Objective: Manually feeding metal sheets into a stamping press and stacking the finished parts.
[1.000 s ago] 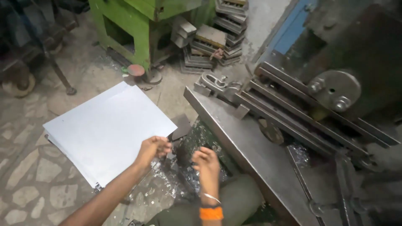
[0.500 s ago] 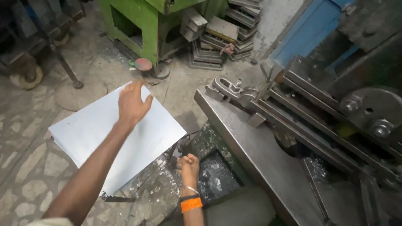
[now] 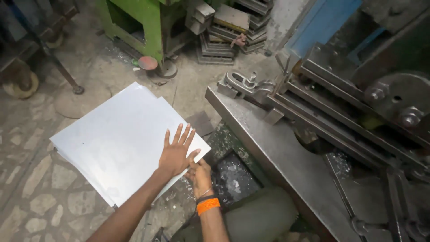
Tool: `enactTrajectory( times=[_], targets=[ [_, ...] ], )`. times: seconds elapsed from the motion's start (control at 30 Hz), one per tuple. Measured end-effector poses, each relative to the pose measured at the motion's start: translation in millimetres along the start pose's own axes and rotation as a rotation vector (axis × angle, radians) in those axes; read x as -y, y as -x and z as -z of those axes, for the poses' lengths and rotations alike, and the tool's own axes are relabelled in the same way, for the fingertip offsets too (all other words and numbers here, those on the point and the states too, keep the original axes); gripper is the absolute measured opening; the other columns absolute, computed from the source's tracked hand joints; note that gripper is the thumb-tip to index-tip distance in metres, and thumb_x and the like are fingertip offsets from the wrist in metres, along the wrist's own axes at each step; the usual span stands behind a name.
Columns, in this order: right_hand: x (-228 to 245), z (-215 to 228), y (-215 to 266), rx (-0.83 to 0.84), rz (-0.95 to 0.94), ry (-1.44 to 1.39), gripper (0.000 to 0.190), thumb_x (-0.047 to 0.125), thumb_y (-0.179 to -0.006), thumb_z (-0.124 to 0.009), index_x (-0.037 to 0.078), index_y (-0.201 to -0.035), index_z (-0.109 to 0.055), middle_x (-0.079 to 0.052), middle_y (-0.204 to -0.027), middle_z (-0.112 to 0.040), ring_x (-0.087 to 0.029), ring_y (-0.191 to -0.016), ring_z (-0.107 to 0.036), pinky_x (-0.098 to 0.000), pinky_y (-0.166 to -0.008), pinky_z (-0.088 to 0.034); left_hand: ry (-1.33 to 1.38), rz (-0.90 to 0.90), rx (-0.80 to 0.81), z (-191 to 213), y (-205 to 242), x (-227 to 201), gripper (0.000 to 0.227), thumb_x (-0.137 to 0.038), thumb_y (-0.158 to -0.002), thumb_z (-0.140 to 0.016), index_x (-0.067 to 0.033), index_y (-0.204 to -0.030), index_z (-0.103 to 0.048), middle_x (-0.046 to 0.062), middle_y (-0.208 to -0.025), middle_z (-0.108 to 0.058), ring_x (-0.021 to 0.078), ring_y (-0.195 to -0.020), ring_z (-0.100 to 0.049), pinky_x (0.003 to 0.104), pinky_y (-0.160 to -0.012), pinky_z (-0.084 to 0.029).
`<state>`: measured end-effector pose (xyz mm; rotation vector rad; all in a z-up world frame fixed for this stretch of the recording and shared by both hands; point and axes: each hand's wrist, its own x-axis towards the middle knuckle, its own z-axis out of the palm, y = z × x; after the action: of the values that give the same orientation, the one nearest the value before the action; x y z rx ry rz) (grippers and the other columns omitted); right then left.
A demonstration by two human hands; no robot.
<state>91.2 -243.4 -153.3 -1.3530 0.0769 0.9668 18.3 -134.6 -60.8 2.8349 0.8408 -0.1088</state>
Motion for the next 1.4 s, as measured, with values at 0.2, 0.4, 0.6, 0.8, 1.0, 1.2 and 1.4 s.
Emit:
enactTrajectory(
  times=[0.2, 0.4, 0.6, 0.8, 1.0, 1.2, 1.4],
  targets=[
    [27.4, -21.9, 15.9, 0.158, 0.133, 0.032, 0.046, 0.001, -0.092, -0.065, 0.001, -0.137, -0.058, -0.011, -0.11, -0.057, -0.024, -0.093, -0.063, -0.0441, -0.083, -0.063, 0.107, 0.018, -0.048, 1.0, -32.5, 34.3, 0.07, -0.063, -0.105, -0.023, -0.0224, -0.162, -0.025, 0.001, -0.172, -0.017, 0.024, -0.16, -0.008, 0.061, -0.126, -0.007],
    [-21.0, -20.9, -17.5, 0.134, -0.001, 0.061, 0.032, 0.005, -0.09, -0.075, -0.006, -0.11, -0.052, -0.011, -0.083, -0.057, -0.032, -0.064, -0.074, -0.0425, -0.056, -0.067, 0.012, -0.076, -0.053, 13.1, -30.2, 35.4, 0.082, -0.076, -0.098, -0.027, -0.0239, -0.161, -0.027, 0.005, -0.17, -0.021, 0.0327, -0.159, -0.007, 0.064, -0.125, -0.009],
    [-46.2, -12.8, -38.1, 0.071, 0.053, 0.062, 0.022, 0.003, -0.084, -0.078, -0.007, -0.1, -0.065, -0.02, -0.077, -0.07, -0.036, -0.063, -0.075, -0.043, -0.054, -0.066, -0.119, -0.405, -0.25, -9.9, -67.9, 8.5, 0.044, -0.053, -0.084, -0.067, -0.021, -0.114, -0.07, 0.001, -0.115, -0.063, 0.0197, -0.12, -0.054, 0.045, -0.113, -0.035],
    [-24.0, -26.1, -4.6, 0.008, -0.03, 0.086, 0.03, 0.009, -0.085, -0.077, -0.008, -0.105, -0.062, -0.021, -0.08, -0.069, -0.03, -0.065, -0.076, -0.0354, -0.054, -0.066, -0.226, -0.504, -0.312, -18.5, -98.4, 1.6, 0.033, -0.045, -0.082, -0.062, -0.016, -0.092, -0.075, 0.003, -0.095, -0.071, 0.0197, -0.094, -0.067, 0.039, -0.101, -0.043],
    [-7.0, -37.8, 25.1, -0.135, -0.014, -0.037, 0.03, -0.001, -0.08, -0.076, -0.005, -0.107, -0.064, -0.02, -0.085, -0.071, -0.03, -0.07, -0.076, -0.0357, -0.06, -0.066, -0.134, -0.519, -0.325, -11.2, -90.8, 2.0, 0.026, -0.039, -0.08, -0.067, -0.0168, -0.09, -0.075, 0.006, -0.095, -0.072, 0.0236, -0.097, -0.068, 0.043, -0.107, -0.043],
    [18.1, -35.7, 38.8, -0.061, 0.058, 0.036, 0.075, 0.005, -0.076, -0.075, 0.006, -0.147, -0.05, -0.008, -0.124, -0.063, -0.02, -0.107, -0.069, -0.0264, -0.08, -0.055, 0.078, -0.202, -0.24, 20.5, -72.6, 37.1, 0.053, -0.04, -0.093, -0.059, -0.0153, -0.141, -0.056, 0.01, -0.147, -0.056, 0.0257, -0.14, -0.05, 0.055, -0.124, -0.022],
    [60.1, -37.3, 9.4, 0.029, 0.087, 0.077, 0.076, 0.013, -0.085, -0.071, 0.011, -0.155, -0.04, 0.001, -0.142, -0.055, -0.012, -0.106, -0.059, -0.0166, -0.077, -0.047, 0.069, 0.215, -0.327, 33.5, -54.6, 122.0, 0.08, -0.058, -0.1, -0.049, -0.0035, -0.158, -0.038, 0.02, -0.163, -0.038, 0.0313, -0.156, -0.027, 0.058, -0.125, -0.015]
  ],
)
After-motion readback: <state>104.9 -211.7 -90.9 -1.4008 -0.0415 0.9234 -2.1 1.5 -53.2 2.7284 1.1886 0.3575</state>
